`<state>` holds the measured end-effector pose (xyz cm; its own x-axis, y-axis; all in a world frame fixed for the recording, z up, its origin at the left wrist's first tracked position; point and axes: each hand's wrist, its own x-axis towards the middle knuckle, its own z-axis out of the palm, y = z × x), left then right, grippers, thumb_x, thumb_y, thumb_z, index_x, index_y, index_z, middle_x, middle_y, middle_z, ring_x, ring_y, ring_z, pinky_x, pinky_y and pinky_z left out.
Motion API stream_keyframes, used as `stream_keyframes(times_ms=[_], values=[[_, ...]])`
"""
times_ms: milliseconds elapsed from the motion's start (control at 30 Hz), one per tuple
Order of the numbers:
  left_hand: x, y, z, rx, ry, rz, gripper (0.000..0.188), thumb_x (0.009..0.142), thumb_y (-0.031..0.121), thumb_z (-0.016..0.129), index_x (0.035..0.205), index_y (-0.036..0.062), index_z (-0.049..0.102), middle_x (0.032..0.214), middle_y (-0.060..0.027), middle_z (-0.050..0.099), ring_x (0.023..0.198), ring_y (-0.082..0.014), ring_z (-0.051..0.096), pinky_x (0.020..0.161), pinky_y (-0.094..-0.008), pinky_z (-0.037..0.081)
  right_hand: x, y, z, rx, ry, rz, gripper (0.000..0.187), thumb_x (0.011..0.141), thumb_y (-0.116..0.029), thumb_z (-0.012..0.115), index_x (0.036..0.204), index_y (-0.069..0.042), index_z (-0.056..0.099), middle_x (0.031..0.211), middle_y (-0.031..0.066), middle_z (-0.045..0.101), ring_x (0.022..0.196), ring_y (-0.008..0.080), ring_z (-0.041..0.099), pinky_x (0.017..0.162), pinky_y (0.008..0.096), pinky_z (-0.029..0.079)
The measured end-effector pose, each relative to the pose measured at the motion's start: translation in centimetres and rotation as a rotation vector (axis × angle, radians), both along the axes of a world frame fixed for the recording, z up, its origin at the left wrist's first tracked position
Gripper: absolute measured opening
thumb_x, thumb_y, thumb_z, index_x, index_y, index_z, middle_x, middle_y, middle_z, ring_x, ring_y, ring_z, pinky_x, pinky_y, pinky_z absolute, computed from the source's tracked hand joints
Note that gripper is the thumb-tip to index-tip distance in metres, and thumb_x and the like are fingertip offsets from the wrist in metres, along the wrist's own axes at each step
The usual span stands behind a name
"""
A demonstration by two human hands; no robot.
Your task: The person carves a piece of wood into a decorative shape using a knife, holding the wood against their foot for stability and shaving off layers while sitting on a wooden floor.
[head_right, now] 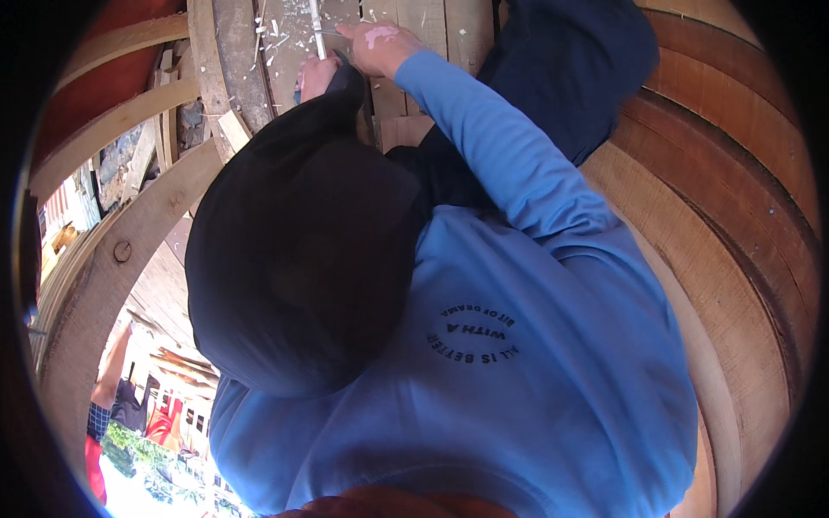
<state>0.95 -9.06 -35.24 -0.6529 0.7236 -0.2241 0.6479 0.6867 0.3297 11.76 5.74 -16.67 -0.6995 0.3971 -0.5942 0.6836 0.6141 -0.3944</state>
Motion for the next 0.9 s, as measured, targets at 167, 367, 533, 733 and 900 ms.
stream_keyframes(times_ms=[167, 367, 533, 733, 900], values=[[1.2, 1.3, 6.3, -0.052, -0.423, 0.272, 0.058, 0.081, 0.035, 0.056, 0.121, -0.0061, 0.066, 0.135, -0.0263, 0.056, 0.135, -0.0421, 0.042, 0.117, -0.0499, 0.025, 0.5, -0.2, 1.2, 0.047, -0.018, 0.025, 0.051, 0.100, -0.022, 0.046, 0.150, -0.026, 0.050, 0.142, 0.0148, 0.060, 0.128, 0.0376, 0.059, 0.109, 0.0491, 0.047], [1.1, 0.3, 2.6, 0.060, 0.044, 0.015, 0.025, 0.083, 0.034, 0.067, 0.095, 0.0164, 0.080, 0.099, -0.0199, 0.071, 0.101, -0.0408, 0.068, 0.089, -0.0501, 0.054, -0.2, -0.1, -1.8, 0.079, 0.160, -0.061, 0.036, 0.098, -0.024, 0.046, 0.115, -0.002, 0.069, 0.109, 0.0258, 0.071, 0.100, 0.0416, 0.070, 0.087, 0.0518, 0.056], [1.4, 0.5, 3.4, 0.004, -0.079, 0.045, 0.032, 0.083, 0.034, 0.063, 0.100, 0.0113, 0.077, 0.107, -0.0211, 0.068, 0.108, -0.0410, 0.063, 0.095, -0.0495, 0.048, -1.3, -1.1, 0.7, 0.094, -0.053, -0.004, 0.052, 0.098, -0.020, 0.049, 0.149, -0.022, 0.051, 0.141, 0.0133, 0.062, 0.128, 0.0350, 0.060, 0.108, 0.0503, 0.047], [1.0, 1.2, 4.7, -0.045, -0.193, 0.074, 0.040, 0.083, 0.033, 0.060, 0.107, 0.0052, 0.074, 0.117, -0.0224, 0.065, 0.118, -0.0411, 0.057, 0.103, -0.0488, 0.041, -3.0, 0.8, 1.6, 0.018, -0.198, 0.043, 0.055, 0.094, -0.019, 0.055, 0.149, -0.019, 0.052, 0.134, 0.0137, 0.066, 0.120, 0.0361, 0.065, 0.102, 0.0495, 0.052], [1.3, 0.6, 5.7, -0.092, -0.316, 0.129, 0.047, 0.083, 0.033, 0.057, 0.113, 0.0001, 0.071, 0.125, -0.0236, 0.062, 0.125, -0.0413, 0.052, 0.109, -0.0482, 0.035, -2.1, -0.9, 0.4, 0.128, -0.013, 0.001, 0.059, 0.094, -0.019, 0.056, 0.152, -0.021, 0.048, 0.134, 0.0143, 0.066, 0.119, 0.0353, 0.066, 0.101, 0.0491, 0.053]])
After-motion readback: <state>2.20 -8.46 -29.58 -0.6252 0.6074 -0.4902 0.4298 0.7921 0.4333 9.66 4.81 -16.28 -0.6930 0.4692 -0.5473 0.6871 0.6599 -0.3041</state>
